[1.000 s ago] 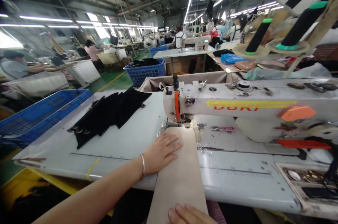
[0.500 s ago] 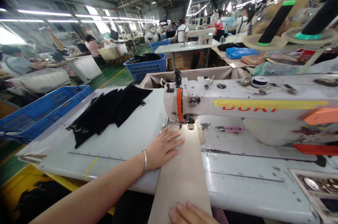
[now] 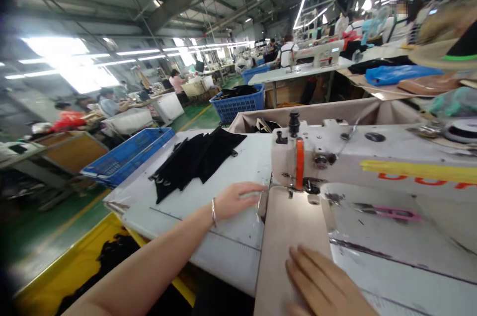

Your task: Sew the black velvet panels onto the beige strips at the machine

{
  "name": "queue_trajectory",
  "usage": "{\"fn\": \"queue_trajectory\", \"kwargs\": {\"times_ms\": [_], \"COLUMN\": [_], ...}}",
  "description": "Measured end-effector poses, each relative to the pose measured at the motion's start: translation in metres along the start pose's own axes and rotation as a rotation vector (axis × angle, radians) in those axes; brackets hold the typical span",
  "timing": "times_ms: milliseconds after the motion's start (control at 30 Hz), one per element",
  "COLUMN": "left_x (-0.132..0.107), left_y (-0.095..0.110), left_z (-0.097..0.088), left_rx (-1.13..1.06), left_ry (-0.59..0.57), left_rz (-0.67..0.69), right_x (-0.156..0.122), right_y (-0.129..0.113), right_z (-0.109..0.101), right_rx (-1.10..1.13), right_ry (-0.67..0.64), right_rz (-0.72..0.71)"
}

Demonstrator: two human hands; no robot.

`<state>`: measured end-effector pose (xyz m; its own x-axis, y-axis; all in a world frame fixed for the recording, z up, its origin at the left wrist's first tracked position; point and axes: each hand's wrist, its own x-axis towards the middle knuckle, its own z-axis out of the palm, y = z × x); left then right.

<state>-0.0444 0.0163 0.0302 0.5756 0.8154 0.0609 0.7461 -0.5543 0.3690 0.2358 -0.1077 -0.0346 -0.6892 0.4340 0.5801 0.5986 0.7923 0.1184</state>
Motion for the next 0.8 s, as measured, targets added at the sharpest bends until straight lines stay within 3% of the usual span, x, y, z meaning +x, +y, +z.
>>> {"fn": "queue_trajectory", "kwargs": {"times_ms": [67, 133, 233, 367, 500, 600, 700, 800], "left_x": [-0.011, -0.026, -0.046, -0.054, -0.048, -0.045, -0.036, -0.018], "left_y": [-0.035, -0.070, -0.110, -0.130, -0.115, -0.082, -0.041, -0.016], "left_z": [-0.032, -0.060, -0.086, -0.107, -0.127, -0.113, -0.065, -0.014], "left_rx": [0.192, 0.321, 0.371, 0.372, 0.327, 0.182, 0.031, 0.014], "left_ry": [0.151, 0.248, 0.240, 0.191, 0.236, 0.158, 0.043, 0.114], "left_rz": [-0.320, -0.554, -0.759, -0.835, -0.768, -0.646, -0.389, -0.141], "right_x": [0.007, 0.010, 0.008, 0.003, 0.006, 0.016, 0.030, 0.040], "right_y": [0.013, 0.021, 0.026, 0.027, 0.032, 0.038, 0.042, 0.042], "right_z": [0.013, 0.023, 0.031, 0.032, 0.030, 0.030, 0.030, 0.028], "right_rx": [-0.130, -0.171, -0.170, -0.129, -0.024, 0.008, -0.009, 0.000], "right_ry": [-0.051, -0.063, -0.044, -0.042, -0.090, -0.166, -0.188, -0.172], "right_rz": [0.146, 0.189, 0.152, 0.163, 0.256, 0.372, 0.437, 0.436]}}
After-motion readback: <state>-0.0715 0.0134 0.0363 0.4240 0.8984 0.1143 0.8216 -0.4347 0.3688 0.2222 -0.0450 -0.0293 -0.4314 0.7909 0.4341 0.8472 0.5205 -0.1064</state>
